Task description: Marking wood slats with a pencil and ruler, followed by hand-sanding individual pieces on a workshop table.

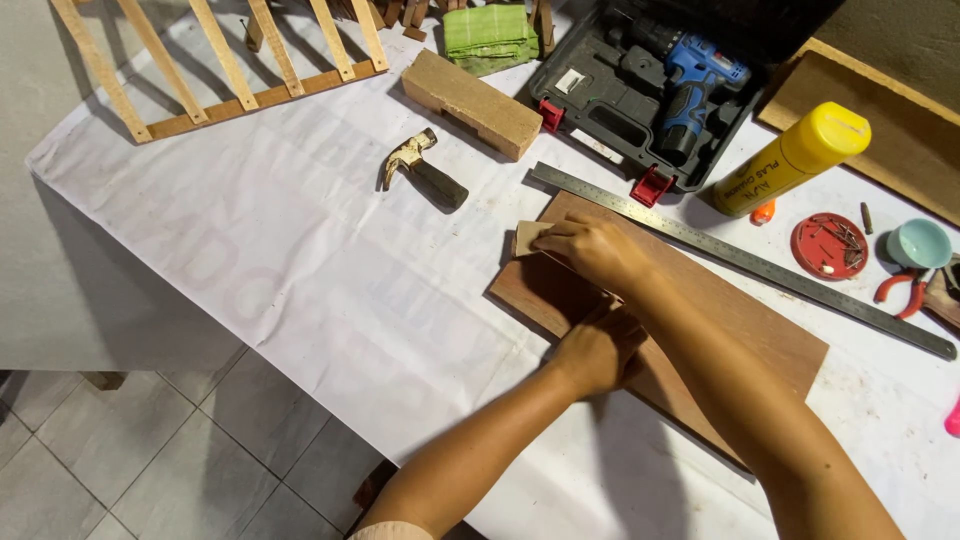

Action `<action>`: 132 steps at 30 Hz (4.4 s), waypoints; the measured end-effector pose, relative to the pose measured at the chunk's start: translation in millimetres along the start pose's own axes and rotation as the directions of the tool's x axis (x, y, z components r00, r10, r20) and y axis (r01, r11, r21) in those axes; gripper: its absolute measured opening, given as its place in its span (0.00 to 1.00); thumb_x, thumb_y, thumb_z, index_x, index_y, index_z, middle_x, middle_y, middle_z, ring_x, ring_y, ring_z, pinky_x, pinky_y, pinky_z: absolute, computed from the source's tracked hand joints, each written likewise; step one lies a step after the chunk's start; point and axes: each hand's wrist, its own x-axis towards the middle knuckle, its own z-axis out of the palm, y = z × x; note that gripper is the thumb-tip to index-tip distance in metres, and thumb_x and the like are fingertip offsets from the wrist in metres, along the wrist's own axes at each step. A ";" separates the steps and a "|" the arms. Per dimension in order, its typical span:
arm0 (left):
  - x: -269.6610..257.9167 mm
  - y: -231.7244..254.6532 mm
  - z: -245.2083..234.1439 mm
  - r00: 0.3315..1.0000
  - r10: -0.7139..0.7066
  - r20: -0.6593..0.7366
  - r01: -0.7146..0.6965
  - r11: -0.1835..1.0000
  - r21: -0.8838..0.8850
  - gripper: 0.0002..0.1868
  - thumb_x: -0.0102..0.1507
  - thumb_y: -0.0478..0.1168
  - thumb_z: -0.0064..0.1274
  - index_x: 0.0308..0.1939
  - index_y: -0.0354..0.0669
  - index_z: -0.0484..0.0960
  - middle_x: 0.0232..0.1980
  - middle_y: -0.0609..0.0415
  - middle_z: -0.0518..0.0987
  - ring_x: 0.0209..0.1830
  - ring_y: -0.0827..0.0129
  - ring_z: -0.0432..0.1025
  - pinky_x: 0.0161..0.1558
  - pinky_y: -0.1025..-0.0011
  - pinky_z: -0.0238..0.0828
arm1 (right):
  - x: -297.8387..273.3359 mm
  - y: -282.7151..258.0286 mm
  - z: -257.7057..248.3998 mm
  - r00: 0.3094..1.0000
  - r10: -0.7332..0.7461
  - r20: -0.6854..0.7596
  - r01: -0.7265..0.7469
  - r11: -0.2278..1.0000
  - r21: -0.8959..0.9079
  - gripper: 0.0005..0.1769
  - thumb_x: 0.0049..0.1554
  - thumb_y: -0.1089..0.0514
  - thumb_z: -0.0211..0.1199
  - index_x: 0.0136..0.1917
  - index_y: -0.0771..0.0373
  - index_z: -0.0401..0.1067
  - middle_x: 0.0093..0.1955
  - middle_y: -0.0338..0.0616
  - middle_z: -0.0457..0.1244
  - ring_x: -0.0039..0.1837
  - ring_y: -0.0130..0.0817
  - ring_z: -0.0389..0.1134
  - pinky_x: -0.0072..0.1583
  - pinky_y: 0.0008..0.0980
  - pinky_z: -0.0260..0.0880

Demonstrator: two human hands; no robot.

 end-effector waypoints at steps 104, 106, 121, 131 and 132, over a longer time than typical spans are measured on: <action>34.4 63.6 -80.8 0.919 0.007 -0.394 0.069 0.981 0.179 0.12 0.60 0.33 0.55 0.47 0.39 0.86 0.52 0.48 0.76 0.57 0.54 0.69 0.60 0.56 0.67 | -225.4 -69.6 -106.0 0.846 0.427 -0.318 -0.435 0.899 0.051 0.14 0.55 0.62 0.66 0.55 0.63 0.79 0.55 0.47 0.70 0.52 0.43 0.69 0.55 0.39 0.72; 35.8 59.3 -80.4 0.919 -0.011 -0.394 0.083 0.983 0.166 0.10 0.60 0.33 0.56 0.44 0.39 0.86 0.49 0.48 0.76 0.54 0.53 0.70 0.59 0.56 0.68 | -235.7 -71.5 -99.3 0.855 0.417 -0.308 -0.437 0.899 0.004 0.14 0.55 0.63 0.64 0.56 0.62 0.78 0.56 0.46 0.70 0.54 0.41 0.69 0.56 0.38 0.73; 38.6 21.5 -93.8 0.932 -0.087 -0.351 0.046 0.991 -0.126 0.18 0.66 0.31 0.47 0.60 0.46 0.80 0.44 0.49 0.80 0.48 0.57 0.74 0.52 0.62 0.72 | -178.7 -44.6 -17.9 0.936 0.283 -0.208 -0.308 0.946 -0.104 0.20 0.54 0.63 0.58 0.60 0.64 0.76 0.56 0.43 0.68 0.56 0.39 0.66 0.58 0.35 0.72; 35.3 12.0 -80.9 0.937 -0.063 -0.345 -0.006 0.981 -0.194 0.20 0.67 0.31 0.47 0.62 0.45 0.76 0.50 0.49 0.80 0.52 0.60 0.76 0.55 0.65 0.75 | -236.6 -41.6 -60.2 0.955 0.292 -0.045 -0.295 0.950 -0.102 0.25 0.53 0.63 0.58 0.64 0.62 0.75 0.57 0.42 0.67 0.55 0.39 0.66 0.58 0.34 0.72; 35.5 9.8 -78.1 0.934 -0.048 -0.353 -0.010 0.987 -0.161 0.16 0.67 0.31 0.48 0.57 0.45 0.79 0.51 0.50 0.81 0.52 0.61 0.77 0.55 0.66 0.76 | -241.7 -40.1 -63.4 0.964 0.265 -0.032 -0.267 0.957 -0.115 0.26 0.52 0.63 0.57 0.65 0.62 0.74 0.57 0.42 0.68 0.54 0.39 0.66 0.59 0.34 0.72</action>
